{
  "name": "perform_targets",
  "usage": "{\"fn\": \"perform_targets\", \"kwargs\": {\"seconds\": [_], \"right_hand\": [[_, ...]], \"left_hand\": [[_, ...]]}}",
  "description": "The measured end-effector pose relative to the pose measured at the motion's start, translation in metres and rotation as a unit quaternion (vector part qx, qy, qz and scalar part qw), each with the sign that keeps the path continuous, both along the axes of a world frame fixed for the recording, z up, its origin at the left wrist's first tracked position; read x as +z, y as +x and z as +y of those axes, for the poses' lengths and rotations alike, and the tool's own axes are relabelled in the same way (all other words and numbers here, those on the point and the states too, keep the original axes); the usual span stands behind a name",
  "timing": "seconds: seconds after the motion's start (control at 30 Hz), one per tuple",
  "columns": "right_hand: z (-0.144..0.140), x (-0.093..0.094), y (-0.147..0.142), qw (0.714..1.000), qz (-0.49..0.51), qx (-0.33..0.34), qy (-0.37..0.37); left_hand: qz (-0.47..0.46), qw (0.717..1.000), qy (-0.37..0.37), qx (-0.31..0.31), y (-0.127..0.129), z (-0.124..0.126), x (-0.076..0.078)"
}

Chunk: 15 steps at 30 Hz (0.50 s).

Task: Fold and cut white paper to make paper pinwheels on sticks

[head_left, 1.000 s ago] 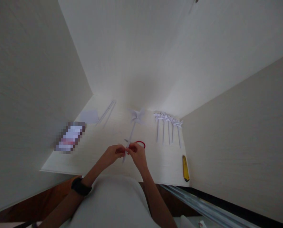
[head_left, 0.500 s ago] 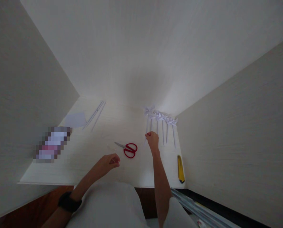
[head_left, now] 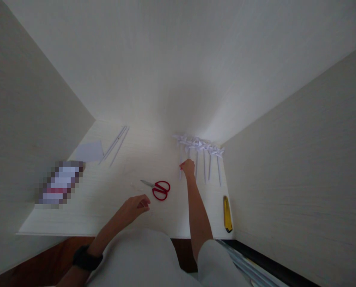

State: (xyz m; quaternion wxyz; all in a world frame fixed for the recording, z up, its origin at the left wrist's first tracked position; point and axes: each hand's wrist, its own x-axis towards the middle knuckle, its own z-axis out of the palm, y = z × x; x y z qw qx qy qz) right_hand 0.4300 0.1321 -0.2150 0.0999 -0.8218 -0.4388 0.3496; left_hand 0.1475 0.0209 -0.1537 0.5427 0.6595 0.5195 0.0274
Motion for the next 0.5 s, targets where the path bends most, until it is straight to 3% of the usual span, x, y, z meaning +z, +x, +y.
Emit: {"fn": "perform_targets", "kwargs": {"seconds": [0.3, 0.5], "right_hand": [[0.002, -0.007, 0.0, 0.999, -0.027, -0.028, 0.008], [-0.004, 0.005, -0.003, 0.997, -0.042, -0.042, 0.046]], "left_hand": [[0.003, 1.0, -0.001, -0.006, 0.006, 0.002, 0.004], [-0.003, 1.0, 0.006, -0.011, 0.0, 0.002, 0.003]]}}
